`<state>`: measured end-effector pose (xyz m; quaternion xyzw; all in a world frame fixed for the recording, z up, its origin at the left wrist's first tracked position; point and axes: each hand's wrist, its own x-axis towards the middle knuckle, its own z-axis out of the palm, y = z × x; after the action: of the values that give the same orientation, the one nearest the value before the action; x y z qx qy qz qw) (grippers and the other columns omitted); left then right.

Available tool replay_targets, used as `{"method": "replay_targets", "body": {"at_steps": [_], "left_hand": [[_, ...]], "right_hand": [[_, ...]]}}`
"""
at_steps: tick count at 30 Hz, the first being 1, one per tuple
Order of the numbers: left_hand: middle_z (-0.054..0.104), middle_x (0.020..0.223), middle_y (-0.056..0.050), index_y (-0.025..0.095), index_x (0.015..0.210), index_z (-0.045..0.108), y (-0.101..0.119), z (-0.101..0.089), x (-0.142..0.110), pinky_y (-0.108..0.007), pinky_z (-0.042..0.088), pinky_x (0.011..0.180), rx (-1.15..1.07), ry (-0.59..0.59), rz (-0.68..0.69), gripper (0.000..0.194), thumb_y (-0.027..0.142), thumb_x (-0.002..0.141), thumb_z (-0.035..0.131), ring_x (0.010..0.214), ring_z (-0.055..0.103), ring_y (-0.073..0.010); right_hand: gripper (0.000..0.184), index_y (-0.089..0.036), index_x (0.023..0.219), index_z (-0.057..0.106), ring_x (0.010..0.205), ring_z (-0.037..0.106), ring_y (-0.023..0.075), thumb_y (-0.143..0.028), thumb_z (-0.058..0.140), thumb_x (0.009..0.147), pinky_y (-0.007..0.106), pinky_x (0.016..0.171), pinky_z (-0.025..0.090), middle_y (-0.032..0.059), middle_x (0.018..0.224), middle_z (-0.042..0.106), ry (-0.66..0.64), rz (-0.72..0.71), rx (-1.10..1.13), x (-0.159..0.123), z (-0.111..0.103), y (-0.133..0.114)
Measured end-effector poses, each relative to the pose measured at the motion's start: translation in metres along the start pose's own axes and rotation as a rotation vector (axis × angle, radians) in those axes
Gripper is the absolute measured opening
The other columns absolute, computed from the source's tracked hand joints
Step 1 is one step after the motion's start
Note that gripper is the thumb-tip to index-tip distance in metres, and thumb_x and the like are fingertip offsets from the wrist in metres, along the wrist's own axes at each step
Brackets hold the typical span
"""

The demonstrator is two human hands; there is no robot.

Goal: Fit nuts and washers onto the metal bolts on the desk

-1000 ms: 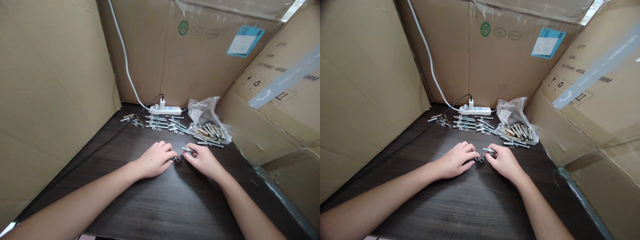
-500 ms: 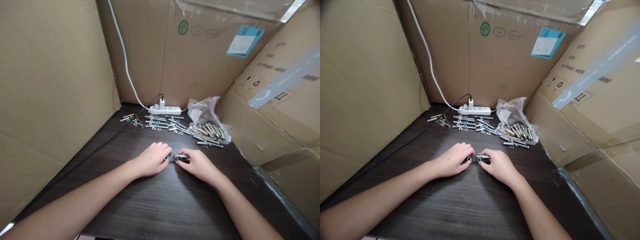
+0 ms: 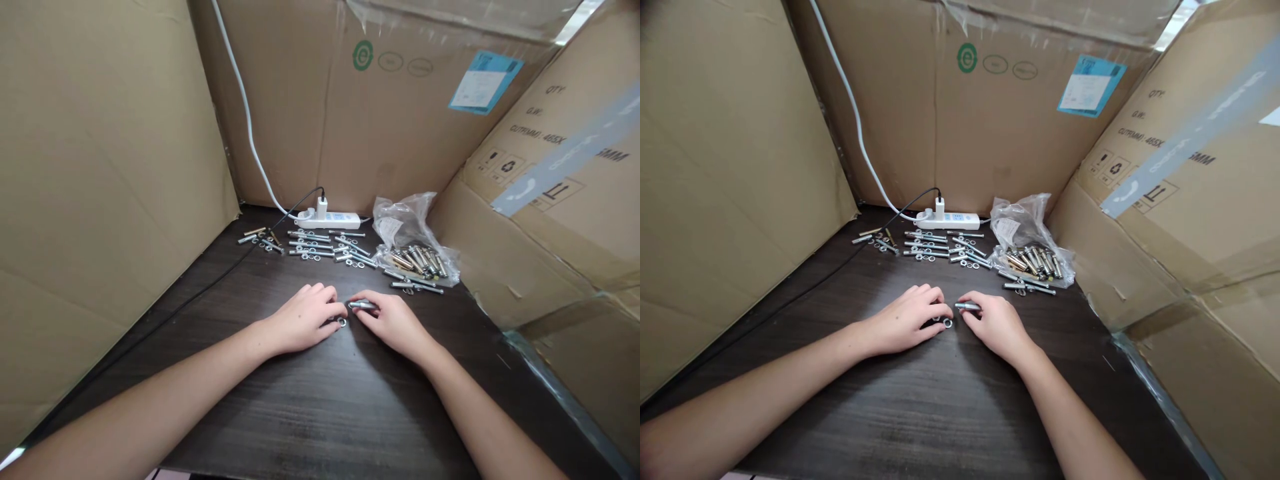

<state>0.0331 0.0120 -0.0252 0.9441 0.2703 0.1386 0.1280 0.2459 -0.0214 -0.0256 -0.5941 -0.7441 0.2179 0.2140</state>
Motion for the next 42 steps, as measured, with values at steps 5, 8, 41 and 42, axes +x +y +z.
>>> {"method": "replay_targets", "body": {"at_steps": [5, 8, 41, 42], "left_hand": [[0.053, 0.1, -0.004, 0.022, 0.095, 0.059, 0.002, 0.002, 0.0, -0.032, 0.039, 0.077, -0.006, 0.0, -0.01, 0.012, 0.03, 0.089, 0.052, 0.088, 0.047, -0.0194], [0.053, 0.097, -0.004, 0.02, 0.095, 0.056, 0.005, 0.002, 0.0, -0.033, 0.039, 0.079, -0.029, 0.007, -0.016, 0.01, 0.027, 0.087, 0.053, 0.089, 0.047, -0.0199], [0.057, 0.084, 0.0, 0.018, 0.082, 0.051, 0.002, -0.01, 0.002, -0.031, 0.033, 0.076, -0.163, 0.17, -0.07, 0.022, 0.03, 0.096, 0.039, 0.082, 0.046, -0.0158], [0.058, 0.085, 0.0, 0.019, 0.083, 0.052, 0.002, -0.01, 0.002, -0.031, 0.033, 0.077, -0.171, 0.168, -0.065, 0.022, 0.03, 0.096, 0.038, 0.083, 0.047, -0.0157]], "right_hand": [[0.023, -0.028, 0.099, 0.068, 0.068, 0.064, 0.0176, -0.024, 0.056, 0.079, 0.029, 0.067, 0.048, 0.001, 0.079, 0.072, -0.028, -0.001, -0.05, 0.0, 0.005, -0.004], [0.023, -0.028, 0.1, 0.067, 0.067, 0.063, 0.0173, -0.027, 0.056, 0.08, 0.029, 0.067, 0.048, 0.0009, 0.078, 0.071, -0.019, 0.005, -0.047, -0.002, 0.003, -0.004], [0.017, -0.018, 0.071, 0.059, 0.057, 0.045, 0.0097, -0.026, 0.052, 0.085, 0.021, 0.054, 0.032, -0.0034, 0.062, 0.054, -0.067, -0.143, 0.124, -0.009, 0.0, -0.024], [0.017, -0.018, 0.072, 0.058, 0.057, 0.045, 0.0097, -0.026, 0.052, 0.086, 0.021, 0.054, 0.032, -0.0034, 0.062, 0.054, -0.071, -0.144, 0.127, -0.009, 0.001, -0.025]]}}
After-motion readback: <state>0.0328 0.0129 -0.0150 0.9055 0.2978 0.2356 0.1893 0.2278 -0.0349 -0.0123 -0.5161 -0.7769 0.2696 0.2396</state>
